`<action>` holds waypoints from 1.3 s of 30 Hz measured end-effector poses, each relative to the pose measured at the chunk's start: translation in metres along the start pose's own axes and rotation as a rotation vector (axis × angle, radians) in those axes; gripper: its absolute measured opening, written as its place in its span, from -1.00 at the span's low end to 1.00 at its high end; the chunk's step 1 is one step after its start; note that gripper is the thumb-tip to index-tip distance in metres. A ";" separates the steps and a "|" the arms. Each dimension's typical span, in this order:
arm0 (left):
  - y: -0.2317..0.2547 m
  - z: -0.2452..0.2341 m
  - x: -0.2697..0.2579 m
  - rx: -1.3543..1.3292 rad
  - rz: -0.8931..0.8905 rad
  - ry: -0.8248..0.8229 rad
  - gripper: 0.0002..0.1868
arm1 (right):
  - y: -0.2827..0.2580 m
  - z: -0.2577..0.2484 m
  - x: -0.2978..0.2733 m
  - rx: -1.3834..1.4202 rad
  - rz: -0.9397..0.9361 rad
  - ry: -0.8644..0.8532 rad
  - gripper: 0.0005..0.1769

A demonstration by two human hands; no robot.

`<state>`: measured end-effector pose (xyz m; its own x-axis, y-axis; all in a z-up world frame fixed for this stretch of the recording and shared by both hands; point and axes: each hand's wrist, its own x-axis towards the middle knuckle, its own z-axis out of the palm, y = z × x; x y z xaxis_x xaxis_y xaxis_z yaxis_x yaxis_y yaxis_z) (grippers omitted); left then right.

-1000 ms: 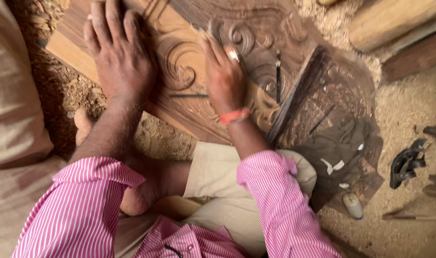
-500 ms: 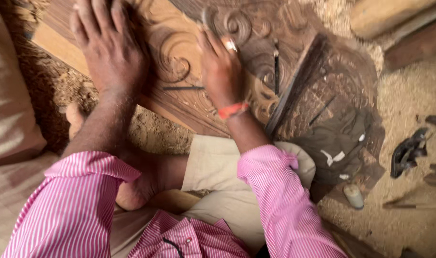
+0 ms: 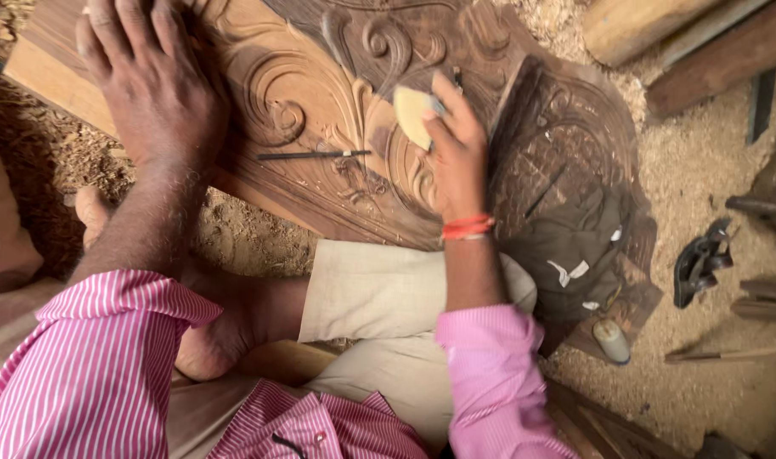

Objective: The person is carving intricate floral patterns into a wooden panel using a chisel and a mallet. They are sitting on the floor, holding the wood steady with one hand while striking the chisel with the other to shape the design.

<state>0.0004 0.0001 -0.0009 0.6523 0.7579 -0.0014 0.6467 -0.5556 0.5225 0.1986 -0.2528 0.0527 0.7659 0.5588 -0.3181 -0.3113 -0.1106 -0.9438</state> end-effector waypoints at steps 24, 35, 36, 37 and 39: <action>-0.051 0.052 -0.003 0.547 0.059 0.030 -0.37 | 0.041 0.016 0.028 -0.979 -0.509 -0.038 -0.77; -0.052 0.052 -0.004 0.444 0.003 -0.074 -0.54 | 0.043 0.018 0.016 -0.998 -0.314 0.025 -0.79; -0.050 0.048 -0.005 0.525 0.112 0.094 -0.49 | 0.043 0.018 0.013 -1.054 -0.355 0.014 -0.76; -0.048 0.044 -0.002 0.554 0.168 0.186 -0.47 | 0.042 0.016 0.011 -1.056 -0.349 -0.015 -0.77; -0.041 0.038 -0.003 0.561 0.229 0.278 -0.46 | 0.040 0.008 0.006 -1.062 -0.314 -0.068 -0.78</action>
<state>-0.0132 0.0071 -0.0551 0.7199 0.6181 0.3158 0.6609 -0.7494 -0.0397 0.1863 -0.2470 0.0138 0.6835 0.7259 -0.0769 0.5564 -0.5862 -0.5889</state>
